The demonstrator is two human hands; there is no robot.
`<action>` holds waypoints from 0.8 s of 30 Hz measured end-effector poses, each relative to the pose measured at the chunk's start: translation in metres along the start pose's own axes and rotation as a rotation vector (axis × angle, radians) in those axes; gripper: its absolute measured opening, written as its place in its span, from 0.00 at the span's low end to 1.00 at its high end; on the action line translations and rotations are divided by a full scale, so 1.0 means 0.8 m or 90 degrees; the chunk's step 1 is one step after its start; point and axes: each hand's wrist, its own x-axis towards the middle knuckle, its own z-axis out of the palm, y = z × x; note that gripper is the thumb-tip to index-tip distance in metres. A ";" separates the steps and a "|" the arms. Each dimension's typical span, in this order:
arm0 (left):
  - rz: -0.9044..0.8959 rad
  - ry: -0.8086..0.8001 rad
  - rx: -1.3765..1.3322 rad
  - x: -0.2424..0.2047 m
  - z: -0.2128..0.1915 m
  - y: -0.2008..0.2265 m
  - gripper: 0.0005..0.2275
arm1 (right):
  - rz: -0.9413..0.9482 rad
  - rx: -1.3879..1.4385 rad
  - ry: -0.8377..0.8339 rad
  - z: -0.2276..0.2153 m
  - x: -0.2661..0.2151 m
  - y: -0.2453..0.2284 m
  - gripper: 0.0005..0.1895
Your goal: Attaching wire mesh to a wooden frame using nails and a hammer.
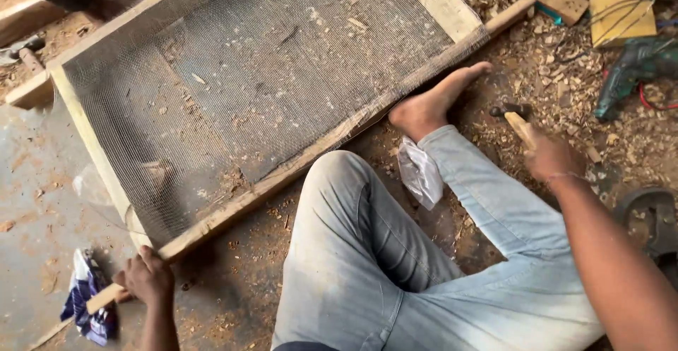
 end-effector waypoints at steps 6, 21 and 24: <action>0.068 -0.031 -0.027 -0.003 -0.016 -0.005 0.24 | -0.126 0.063 0.071 0.021 0.000 0.010 0.21; 0.511 -0.137 -0.121 -0.041 -0.142 0.333 0.45 | -0.520 0.042 0.017 0.128 -0.013 -0.175 0.22; 0.534 -0.191 0.050 -0.019 -0.151 0.380 0.50 | -0.340 -0.016 -0.043 0.142 -0.007 -0.166 0.21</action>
